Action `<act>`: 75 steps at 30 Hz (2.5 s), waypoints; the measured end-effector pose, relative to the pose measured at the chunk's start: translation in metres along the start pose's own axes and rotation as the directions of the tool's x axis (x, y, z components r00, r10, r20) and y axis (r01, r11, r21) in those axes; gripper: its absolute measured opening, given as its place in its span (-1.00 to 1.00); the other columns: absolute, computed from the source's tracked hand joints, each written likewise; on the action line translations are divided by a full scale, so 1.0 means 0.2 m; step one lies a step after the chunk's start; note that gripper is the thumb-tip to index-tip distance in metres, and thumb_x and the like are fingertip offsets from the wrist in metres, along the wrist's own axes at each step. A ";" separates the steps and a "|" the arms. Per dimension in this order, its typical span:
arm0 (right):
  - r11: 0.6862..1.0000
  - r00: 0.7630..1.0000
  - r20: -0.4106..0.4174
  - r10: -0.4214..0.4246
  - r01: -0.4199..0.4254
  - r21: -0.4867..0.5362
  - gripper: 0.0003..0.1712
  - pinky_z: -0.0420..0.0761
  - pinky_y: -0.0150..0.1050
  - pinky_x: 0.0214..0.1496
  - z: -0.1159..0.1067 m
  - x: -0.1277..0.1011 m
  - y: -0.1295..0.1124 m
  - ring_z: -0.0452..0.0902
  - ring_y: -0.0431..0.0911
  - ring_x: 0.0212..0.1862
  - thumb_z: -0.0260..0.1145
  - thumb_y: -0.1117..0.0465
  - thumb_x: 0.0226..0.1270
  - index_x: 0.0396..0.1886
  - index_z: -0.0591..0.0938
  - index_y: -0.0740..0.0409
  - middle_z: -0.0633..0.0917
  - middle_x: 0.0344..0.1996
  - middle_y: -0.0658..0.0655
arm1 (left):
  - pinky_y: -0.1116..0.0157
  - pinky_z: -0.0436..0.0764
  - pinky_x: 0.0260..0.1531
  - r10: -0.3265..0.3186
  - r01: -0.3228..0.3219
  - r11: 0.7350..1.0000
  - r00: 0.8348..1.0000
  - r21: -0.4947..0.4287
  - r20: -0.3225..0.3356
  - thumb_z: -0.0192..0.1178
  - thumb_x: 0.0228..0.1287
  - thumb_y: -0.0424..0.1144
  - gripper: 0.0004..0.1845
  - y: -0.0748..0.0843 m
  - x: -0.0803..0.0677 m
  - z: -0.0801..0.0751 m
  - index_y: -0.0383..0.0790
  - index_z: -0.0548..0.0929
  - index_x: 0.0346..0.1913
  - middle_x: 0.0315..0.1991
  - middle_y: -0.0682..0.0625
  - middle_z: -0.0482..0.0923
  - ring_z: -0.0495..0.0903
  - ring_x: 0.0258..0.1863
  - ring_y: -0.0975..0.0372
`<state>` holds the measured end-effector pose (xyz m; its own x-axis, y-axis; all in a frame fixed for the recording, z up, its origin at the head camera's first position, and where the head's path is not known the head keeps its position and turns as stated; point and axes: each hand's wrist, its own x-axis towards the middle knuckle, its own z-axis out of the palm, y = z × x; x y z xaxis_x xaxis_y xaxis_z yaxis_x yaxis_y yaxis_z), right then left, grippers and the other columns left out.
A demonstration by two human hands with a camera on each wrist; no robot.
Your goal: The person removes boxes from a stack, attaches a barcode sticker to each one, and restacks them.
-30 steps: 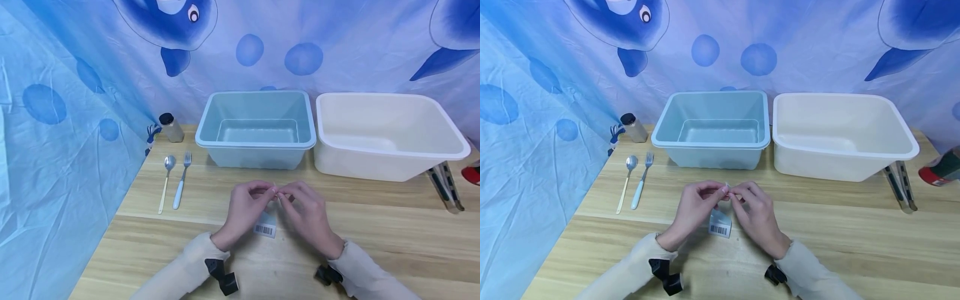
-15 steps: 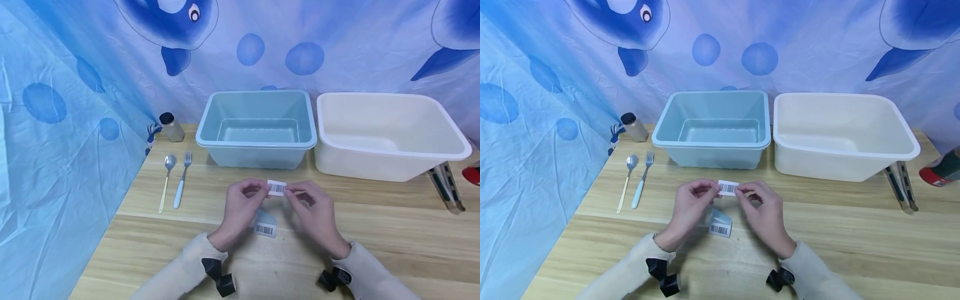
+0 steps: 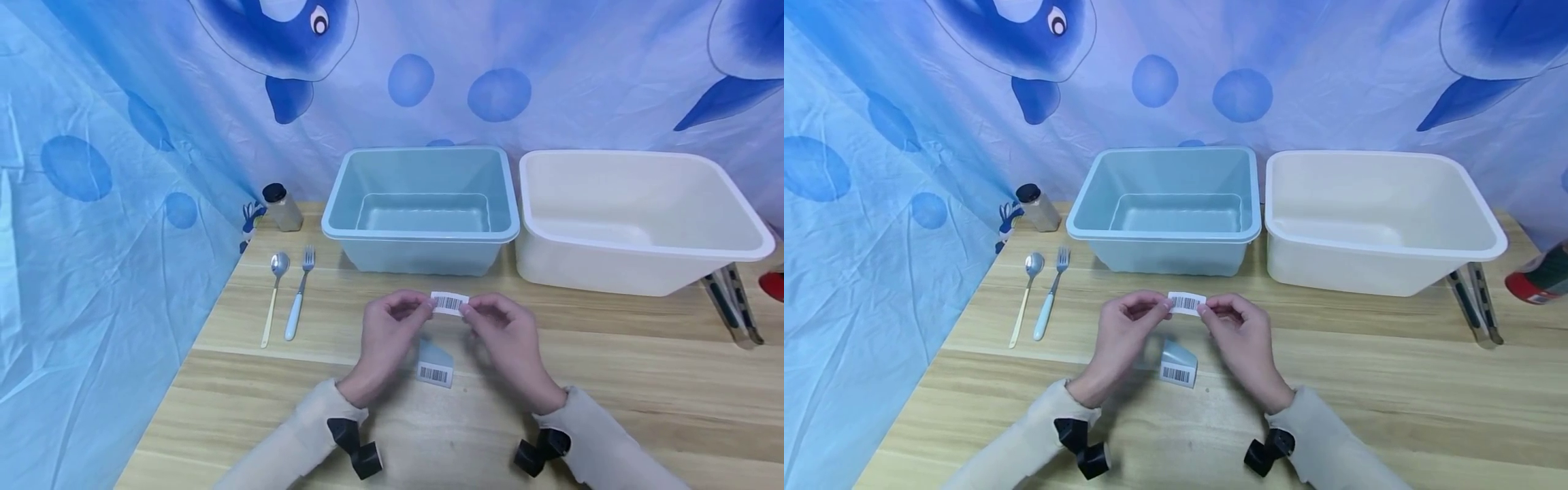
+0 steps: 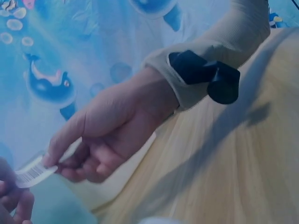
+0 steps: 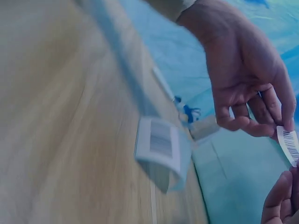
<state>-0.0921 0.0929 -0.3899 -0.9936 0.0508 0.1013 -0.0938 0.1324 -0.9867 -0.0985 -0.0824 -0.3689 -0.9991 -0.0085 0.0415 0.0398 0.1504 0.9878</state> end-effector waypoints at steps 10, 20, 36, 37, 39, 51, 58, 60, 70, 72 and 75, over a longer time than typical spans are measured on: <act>0.955 0.963 0.024 -0.267 0.268 -0.124 -0.90 0.62 -0.39 -0.48 0.13 0.15 0.05 0.62 -0.02 -0.51 0.39 0.26 0.24 -0.27 0.72 0.17 0.76 -0.36 0.14 | 0.30 0.69 -0.22 0.046 -0.050 0.997 0.997 -0.064 -0.064 0.32 0.20 -0.35 -0.85 -0.10 0.16 -0.07 -0.33 0.71 -0.19 -0.27 -0.21 0.71 0.68 -0.36 0.21; 0.952 0.967 0.110 -0.230 0.247 -0.179 -0.77 0.65 -0.34 -0.44 0.20 0.24 0.06 0.67 0.03 -0.36 0.34 0.34 0.25 -0.09 0.70 0.21 0.76 -0.22 0.18 | 0.41 0.62 -0.19 0.048 -0.048 0.999 0.991 0.004 -0.127 0.24 0.12 -0.53 -0.76 -0.15 0.21 -0.13 -0.32 0.70 -0.12 -0.18 -0.25 0.68 0.63 -0.24 0.21; 0.927 0.958 0.173 -0.230 0.270 -0.261 -0.65 0.69 -0.21 -0.12 0.20 0.30 0.08 0.65 -0.01 -0.09 0.29 0.33 0.29 0.09 0.63 0.20 0.69 -0.02 0.18 | 0.23 0.67 -0.08 0.062 -0.053 0.992 0.996 0.114 -0.070 0.23 0.15 -0.50 -0.58 -0.19 0.27 -0.13 -0.16 0.64 0.09 0.01 -0.17 0.67 0.68 -0.08 0.01; 0.923 0.956 0.176 -0.235 0.276 -0.267 -0.64 0.69 -0.20 -0.12 0.20 0.30 0.08 0.65 -0.01 -0.09 0.29 0.33 0.29 0.09 0.63 0.21 0.69 -0.02 0.19 | 0.23 0.67 -0.07 0.062 -0.054 0.991 0.996 0.123 -0.063 0.22 0.14 -0.50 -0.56 -0.19 0.27 -0.13 -0.16 0.63 0.11 0.04 -0.14 0.66 0.68 -0.08 0.03; 0.915 0.953 0.177 -0.247 0.289 -0.281 -0.64 0.69 -0.20 -0.13 0.20 0.31 0.08 0.65 -0.01 -0.10 0.29 0.33 0.29 0.09 0.62 0.21 0.69 -0.03 0.19 | 0.22 0.67 -0.07 0.066 -0.059 0.989 0.997 0.138 -0.051 0.21 0.12 -0.52 -0.52 -0.19 0.27 -0.12 -0.15 0.61 0.14 0.09 -0.10 0.64 0.68 -0.07 0.05; 0.899 0.944 0.157 -0.289 0.324 -0.294 -0.64 0.70 -0.21 -0.18 0.19 0.34 0.10 0.68 0.02 -0.15 0.30 0.35 0.26 0.07 0.63 0.25 0.70 -0.04 0.25 | 0.25 0.68 -0.06 0.129 -0.121 0.980 0.991 0.155 -0.041 0.18 0.07 -0.57 -0.50 -0.20 0.28 -0.12 -0.25 0.61 0.13 0.07 -0.17 0.63 0.69 -0.12 0.02; 0.913 0.949 0.117 -0.291 0.313 -0.263 -0.70 0.71 -0.16 -0.22 0.17 0.34 0.09 0.69 0.02 -0.17 0.30 0.35 0.26 0.01 0.65 0.25 0.72 -0.08 0.23 | 0.34 0.69 -0.20 0.090 -0.083 0.990 0.994 0.117 -0.060 0.18 0.08 -0.58 -0.48 -0.19 0.27 -0.13 -0.23 0.59 0.15 0.10 -0.16 0.61 0.69 -0.14 -0.05; 0.916 0.950 0.113 -0.290 0.310 -0.256 -0.72 0.70 -0.17 -0.21 0.17 0.34 0.08 0.68 0.01 -0.18 0.31 0.36 0.25 -0.04 0.66 0.27 0.73 -0.12 0.22 | 0.39 0.68 -0.25 0.094 -0.085 0.989 0.993 0.119 -0.070 0.19 0.08 -0.57 -0.52 -0.19 0.27 -0.13 -0.25 0.60 0.11 0.08 -0.16 0.62 0.68 -0.17 -0.05; 0.984 0.959 0.245 -0.142 0.165 -0.073 -0.70 0.71 -0.20 -0.18 0.21 0.36 0.07 0.66 0.10 -0.20 0.29 0.38 0.27 0.01 0.60 0.30 0.69 -0.21 0.25 | 0.25 0.65 -0.08 0.187 -0.190 0.973 0.982 0.129 0.032 0.19 0.09 -0.57 -0.60 -0.19 0.32 -0.11 -0.30 0.61 0.04 -0.04 -0.18 0.64 0.65 -0.16 0.04; 0.993 0.959 0.263 -0.109 0.119 -0.023 -0.67 0.72 -0.05 -0.23 0.23 0.37 0.07 0.66 0.21 -0.21 0.27 0.38 0.29 0.06 0.57 0.29 0.68 -0.20 0.29 | 0.23 0.65 -0.05 0.191 -0.195 0.973 0.981 0.123 0.047 0.19 0.10 -0.57 -0.61 -0.20 0.33 -0.10 -0.32 0.61 0.04 -0.06 -0.20 0.64 0.65 -0.15 0.03; 0.999 0.957 0.285 -0.050 0.043 0.032 -0.63 0.70 0.05 -0.30 0.24 0.37 0.08 0.64 0.31 -0.24 0.23 0.40 0.32 0.12 0.53 0.27 0.67 -0.20 0.35 | 0.20 0.65 -0.06 0.178 -0.183 0.973 0.983 0.141 0.052 0.19 0.09 -0.57 -0.64 -0.20 0.34 -0.09 -0.35 0.61 0.00 -0.10 -0.22 0.65 0.65 -0.16 0.02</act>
<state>-0.1701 0.0517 -0.4034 -0.9645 -0.2400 0.1106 -0.1384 0.1024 -0.9851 -0.1683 -0.1075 -0.4037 -0.9755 0.0696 0.2085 0.2197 0.2871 0.9324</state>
